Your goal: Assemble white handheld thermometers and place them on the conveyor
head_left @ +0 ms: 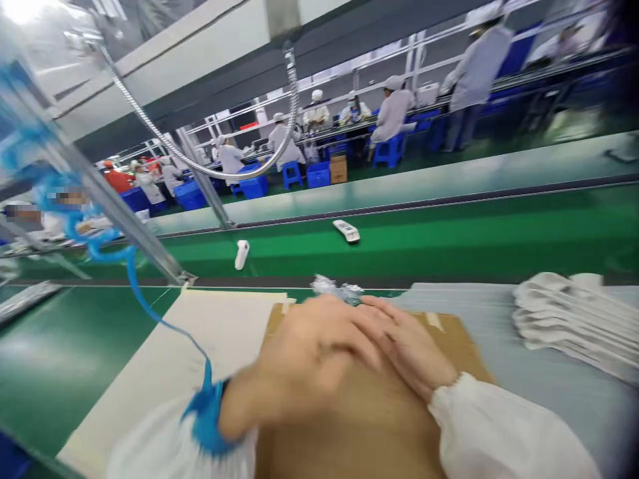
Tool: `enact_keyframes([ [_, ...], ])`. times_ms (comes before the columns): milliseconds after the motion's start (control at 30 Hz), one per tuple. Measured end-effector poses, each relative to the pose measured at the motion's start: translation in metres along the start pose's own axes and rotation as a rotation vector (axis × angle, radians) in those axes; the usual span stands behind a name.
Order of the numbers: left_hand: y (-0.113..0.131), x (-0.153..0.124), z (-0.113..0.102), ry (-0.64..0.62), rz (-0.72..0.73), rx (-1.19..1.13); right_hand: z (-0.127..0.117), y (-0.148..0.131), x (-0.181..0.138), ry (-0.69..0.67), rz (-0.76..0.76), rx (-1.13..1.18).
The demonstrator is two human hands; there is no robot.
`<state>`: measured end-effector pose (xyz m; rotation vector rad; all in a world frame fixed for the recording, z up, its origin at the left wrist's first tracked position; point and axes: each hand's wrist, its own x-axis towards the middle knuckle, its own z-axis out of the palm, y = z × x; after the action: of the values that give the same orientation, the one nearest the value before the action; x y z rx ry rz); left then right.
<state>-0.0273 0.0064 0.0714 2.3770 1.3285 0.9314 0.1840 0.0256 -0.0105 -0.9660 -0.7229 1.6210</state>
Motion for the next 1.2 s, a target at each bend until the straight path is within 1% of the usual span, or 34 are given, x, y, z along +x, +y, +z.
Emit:
enact_keyframes([
  [67,-0.021,0.034,0.011,-0.129,-0.014,-0.047,0.004,0.001,-0.001,0.002,-0.039,0.03],
  [100,-0.036,0.053,0.014,-0.172,-0.058,-0.044,0.004,0.002,-0.002,0.007,-0.045,0.042],
  [133,-0.052,0.072,0.015,-0.222,-0.245,0.005,0.005,0.003,-0.002,0.017,-0.049,0.05],
  [167,-0.069,0.092,0.017,-0.222,-0.341,0.058,0.005,0.005,-0.002,0.03,-0.049,0.061],
  [233,-0.097,0.132,0.022,-0.21,-0.446,0.122,0.005,0.006,-0.001,0.05,-0.039,0.08],
  [267,-0.107,0.151,0.028,-0.196,-0.485,0.144,0.005,0.007,-0.001,0.052,-0.03,0.087],
  [333,-0.115,0.186,0.048,-0.165,-0.532,0.157,0.004,0.006,-0.001,0.049,-0.014,0.099],
  [400,-0.112,0.213,0.076,-0.136,-0.551,0.145,0.003,0.005,0.0,0.043,0.0,0.111],
  [467,-0.103,0.229,0.104,-0.109,-0.575,0.125,0.002,0.005,0.0,0.029,0.016,0.119],
  [500,-0.099,0.232,0.116,-0.088,-0.592,0.119,0.001,0.005,0.001,0.013,0.024,0.121],
  [567,-0.094,0.231,0.133,-0.03,-0.628,0.108,-0.001,0.006,0.003,-0.011,0.027,0.119],
  [633,-0.094,0.223,0.136,0.029,-0.651,0.08,-0.002,0.009,0.005,-0.018,0.016,0.117],
  [700,-0.097,0.211,0.127,0.065,-0.656,0.018,-0.002,0.01,0.006,-0.011,0.004,0.124],
  [800,-0.093,0.189,0.101,0.088,-0.637,-0.146,-0.001,0.009,0.005,-0.016,-0.007,0.15],
  [867,-0.081,0.167,0.079,0.089,-0.598,-0.279,0.0,0.006,0.003,-0.02,-0.017,0.164],
  [933,-0.065,0.139,0.058,0.081,-0.536,-0.396,0.001,0.001,0.001,-0.022,-0.018,0.178],
  [1000,-0.048,0.106,0.043,0.066,-0.474,-0.512,0.001,-0.004,0.0,-0.008,-0.032,0.216],
  [1033,-0.041,0.09,0.038,0.055,-0.451,-0.614,0.001,-0.006,0.0,0.006,-0.047,0.24],
  [1067,-0.035,0.074,0.036,0.055,-0.449,-0.714,0.001,-0.007,0.0,0.027,-0.065,0.254],
  [1133,-0.026,0.047,0.04,0.108,-0.489,-0.942,0.001,-0.006,0.001,0.059,-0.097,0.213],
  [1200,-0.021,0.029,0.049,0.188,-0.53,-1.147,0.001,-0.003,0.0,0.045,-0.133,0.031],
])
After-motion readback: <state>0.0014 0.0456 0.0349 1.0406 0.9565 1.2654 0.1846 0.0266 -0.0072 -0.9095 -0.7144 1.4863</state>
